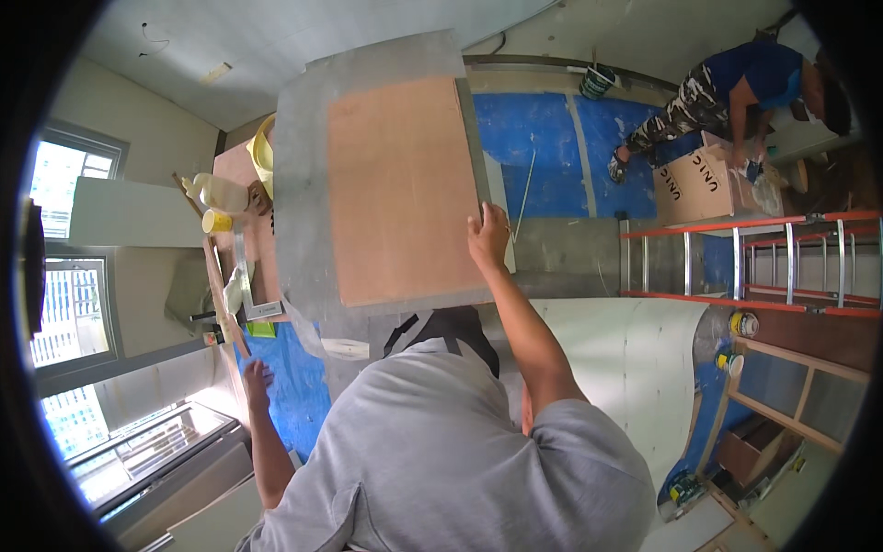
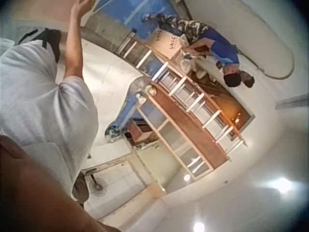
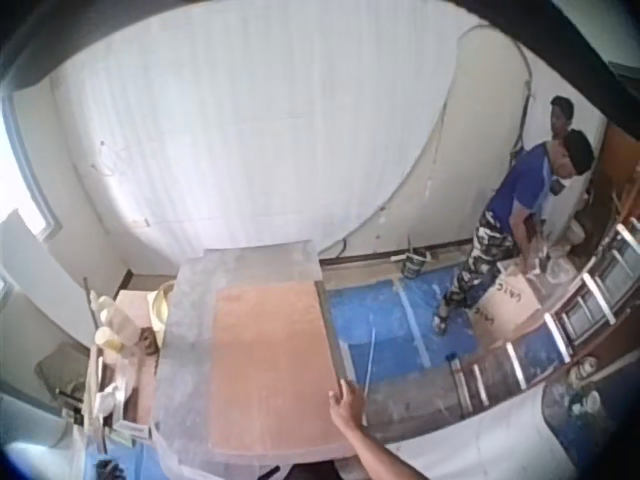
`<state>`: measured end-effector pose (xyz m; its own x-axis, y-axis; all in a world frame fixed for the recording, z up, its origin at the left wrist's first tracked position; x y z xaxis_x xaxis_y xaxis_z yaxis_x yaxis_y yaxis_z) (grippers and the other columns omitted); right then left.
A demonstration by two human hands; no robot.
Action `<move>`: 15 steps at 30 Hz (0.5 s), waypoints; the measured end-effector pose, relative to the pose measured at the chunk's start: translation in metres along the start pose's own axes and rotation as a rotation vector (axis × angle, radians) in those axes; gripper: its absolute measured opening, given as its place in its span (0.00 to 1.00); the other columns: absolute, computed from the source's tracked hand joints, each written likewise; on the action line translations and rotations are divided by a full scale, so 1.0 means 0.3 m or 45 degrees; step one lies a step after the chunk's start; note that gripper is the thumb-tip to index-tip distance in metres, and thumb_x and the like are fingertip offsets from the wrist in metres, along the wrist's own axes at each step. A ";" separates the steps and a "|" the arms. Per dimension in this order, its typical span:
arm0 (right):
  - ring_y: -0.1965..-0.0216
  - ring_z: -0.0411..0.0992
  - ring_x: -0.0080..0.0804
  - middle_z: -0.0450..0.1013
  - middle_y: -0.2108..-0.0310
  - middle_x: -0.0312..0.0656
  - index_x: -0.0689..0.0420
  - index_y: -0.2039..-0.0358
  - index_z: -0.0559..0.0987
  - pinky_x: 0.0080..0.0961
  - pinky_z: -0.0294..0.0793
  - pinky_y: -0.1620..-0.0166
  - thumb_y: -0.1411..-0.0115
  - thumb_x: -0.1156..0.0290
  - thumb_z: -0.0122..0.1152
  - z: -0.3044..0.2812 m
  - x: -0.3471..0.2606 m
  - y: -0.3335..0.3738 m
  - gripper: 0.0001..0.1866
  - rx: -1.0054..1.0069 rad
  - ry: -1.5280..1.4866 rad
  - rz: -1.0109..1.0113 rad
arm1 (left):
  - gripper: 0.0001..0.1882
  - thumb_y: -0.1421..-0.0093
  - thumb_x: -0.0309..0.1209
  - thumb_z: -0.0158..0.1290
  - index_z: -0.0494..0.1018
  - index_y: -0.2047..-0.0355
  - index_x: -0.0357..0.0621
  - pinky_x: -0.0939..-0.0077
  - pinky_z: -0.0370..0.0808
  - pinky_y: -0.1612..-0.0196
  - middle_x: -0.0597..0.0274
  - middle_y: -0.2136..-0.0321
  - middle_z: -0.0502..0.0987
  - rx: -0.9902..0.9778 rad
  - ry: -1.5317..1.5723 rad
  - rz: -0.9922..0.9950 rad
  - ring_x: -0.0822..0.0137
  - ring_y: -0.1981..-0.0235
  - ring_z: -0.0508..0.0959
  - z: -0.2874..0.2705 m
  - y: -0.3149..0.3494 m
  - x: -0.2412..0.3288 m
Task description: The person applies a laminate sheet to a wooden board, using a tape measure to check alignment, positioning the sheet by hand, and using a scraper to press it down and smooth the surface.
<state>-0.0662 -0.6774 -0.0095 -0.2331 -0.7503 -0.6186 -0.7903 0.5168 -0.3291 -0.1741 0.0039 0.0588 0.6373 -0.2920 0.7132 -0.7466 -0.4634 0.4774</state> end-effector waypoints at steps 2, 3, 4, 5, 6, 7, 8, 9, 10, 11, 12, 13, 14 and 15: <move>0.51 0.72 0.49 0.72 0.51 0.51 0.63 0.52 0.77 0.40 0.72 0.48 0.42 0.68 0.65 0.061 0.077 -0.011 0.19 0.021 -0.115 0.183 | 0.13 0.35 0.35 0.52 0.76 0.57 0.39 0.81 0.69 0.73 0.66 0.70 0.76 -0.157 0.087 0.168 0.75 0.74 0.75 0.185 0.013 0.267; 0.51 0.72 0.48 0.72 0.52 0.51 0.62 0.52 0.77 0.40 0.72 0.48 0.41 0.67 0.66 0.081 0.101 -0.024 0.19 0.029 -0.173 0.275 | 0.13 0.35 0.33 0.52 0.76 0.54 0.40 0.81 0.70 0.71 0.67 0.69 0.77 -0.214 -0.019 0.226 0.75 0.72 0.75 0.297 0.054 0.389; 0.52 0.72 0.47 0.72 0.52 0.50 0.62 0.51 0.77 0.39 0.73 0.49 0.41 0.67 0.65 0.094 0.095 -0.043 0.19 0.026 -0.073 0.332 | 0.13 0.35 0.32 0.52 0.76 0.53 0.40 0.80 0.71 0.69 0.66 0.68 0.77 -0.299 -0.063 0.329 0.75 0.72 0.75 0.366 0.059 0.410; 0.52 0.72 0.46 0.72 0.52 0.49 0.61 0.50 0.77 0.38 0.74 0.50 0.40 0.66 0.65 0.098 0.095 -0.062 0.20 0.029 0.029 0.393 | 0.14 0.36 0.32 0.54 0.76 0.53 0.39 0.79 0.71 0.69 0.65 0.69 0.78 -0.414 -0.075 0.418 0.74 0.71 0.75 0.439 0.051 0.400; 0.53 0.72 0.45 0.72 0.53 0.48 0.60 0.49 0.77 0.38 0.74 0.51 0.40 0.66 0.65 0.089 0.122 -0.091 0.20 0.055 0.151 0.472 | 0.15 0.37 0.32 0.55 0.75 0.52 0.37 0.76 0.72 0.69 0.64 0.71 0.78 -0.546 -0.314 0.656 0.73 0.71 0.76 0.529 0.073 0.444; 0.57 0.75 0.40 0.76 0.58 0.46 0.59 0.53 0.79 0.35 0.75 0.56 0.40 0.65 0.66 0.122 0.171 -0.117 0.17 0.003 -0.067 0.671 | 0.15 0.38 0.31 0.57 0.75 0.53 0.38 0.71 0.74 0.67 0.58 0.72 0.80 -0.680 -0.304 0.742 0.66 0.71 0.79 0.589 0.063 0.405; 0.59 0.76 0.38 0.78 0.61 0.45 0.59 0.56 0.81 0.34 0.76 0.57 0.42 0.65 0.67 0.176 0.213 -0.125 0.16 -0.131 -0.353 0.772 | 0.13 0.38 0.31 0.55 0.76 0.55 0.38 0.66 0.75 0.65 0.50 0.70 0.80 -0.614 -0.599 0.836 0.56 0.69 0.81 0.623 0.034 0.323; 0.62 0.76 0.36 0.80 0.63 0.45 0.59 0.59 0.82 0.33 0.76 0.58 0.43 0.65 0.68 0.197 0.271 -0.138 0.14 -0.222 -0.623 0.872 | 0.14 0.38 0.29 0.54 0.75 0.54 0.35 0.71 0.74 0.66 0.60 0.72 0.79 -0.643 -0.506 0.785 0.68 0.72 0.77 0.657 0.048 0.267; 0.65 0.77 0.33 0.81 0.68 0.44 0.59 0.64 0.83 0.32 0.76 0.59 0.45 0.65 0.70 0.192 0.268 -0.142 0.12 -0.206 -0.453 0.850 | 0.14 0.39 0.33 0.56 0.77 0.58 0.36 0.63 0.75 0.64 0.47 0.69 0.81 -0.627 -0.676 0.898 0.50 0.68 0.81 0.654 0.046 0.182; 0.64 0.77 0.34 0.81 0.67 0.44 0.57 0.64 0.84 0.32 0.76 0.59 0.45 0.65 0.69 0.200 0.234 -0.145 0.11 -0.262 -0.472 0.917 | 0.14 0.38 0.33 0.55 0.77 0.59 0.34 0.62 0.75 0.64 0.47 0.69 0.81 -0.591 -0.937 1.181 0.52 0.70 0.80 0.623 0.056 0.074; 0.64 0.78 0.37 0.81 0.68 0.44 0.56 0.66 0.84 0.33 0.76 0.59 0.46 0.64 0.70 0.198 0.269 -0.150 0.11 -0.200 -0.325 0.694 | 0.12 0.37 0.31 0.52 0.77 0.60 0.34 0.63 0.75 0.65 0.50 0.68 0.82 -0.555 -0.607 0.482 0.55 0.71 0.80 0.614 0.093 -0.003; 0.65 0.79 0.39 0.81 0.68 0.45 0.57 0.67 0.85 0.34 0.76 0.60 0.47 0.63 0.71 0.188 0.245 -0.150 0.12 -0.182 -0.369 0.661 | 0.12 0.38 0.32 0.52 0.77 0.60 0.34 0.63 0.75 0.65 0.50 0.68 0.82 -0.583 -0.588 0.238 0.56 0.71 0.80 0.574 0.124 -0.079; 0.65 0.79 0.40 0.81 0.68 0.46 0.58 0.68 0.84 0.34 0.76 0.61 0.48 0.63 0.71 0.181 0.264 -0.145 0.12 -0.137 -0.335 0.688 | 0.13 0.38 0.32 0.52 0.77 0.60 0.34 0.64 0.75 0.66 0.51 0.68 0.82 -0.650 -0.618 0.079 0.57 0.71 0.80 0.553 0.141 -0.125; 0.67 0.78 0.38 0.81 0.69 0.45 0.58 0.68 0.84 0.34 0.75 0.62 0.47 0.63 0.71 0.178 0.245 -0.140 0.11 -0.085 -0.360 0.621 | 0.13 0.38 0.32 0.52 0.78 0.61 0.35 0.65 0.75 0.67 0.51 0.68 0.82 -0.688 -0.654 -0.037 0.58 0.71 0.80 0.528 0.164 -0.181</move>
<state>-0.0199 -0.7322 -0.0793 -0.4267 -0.2870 -0.8576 -0.6653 0.7420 0.0827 -0.2152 -0.1355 -0.0376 0.5683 -0.7015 0.4301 -0.6336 -0.0396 0.7726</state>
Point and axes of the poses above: each hand's wrist, its own y-axis away from the middle knuckle, its own z-axis out of the palm, x = y × z, the point moved 3 cm from there along -y, towards the middle knuckle
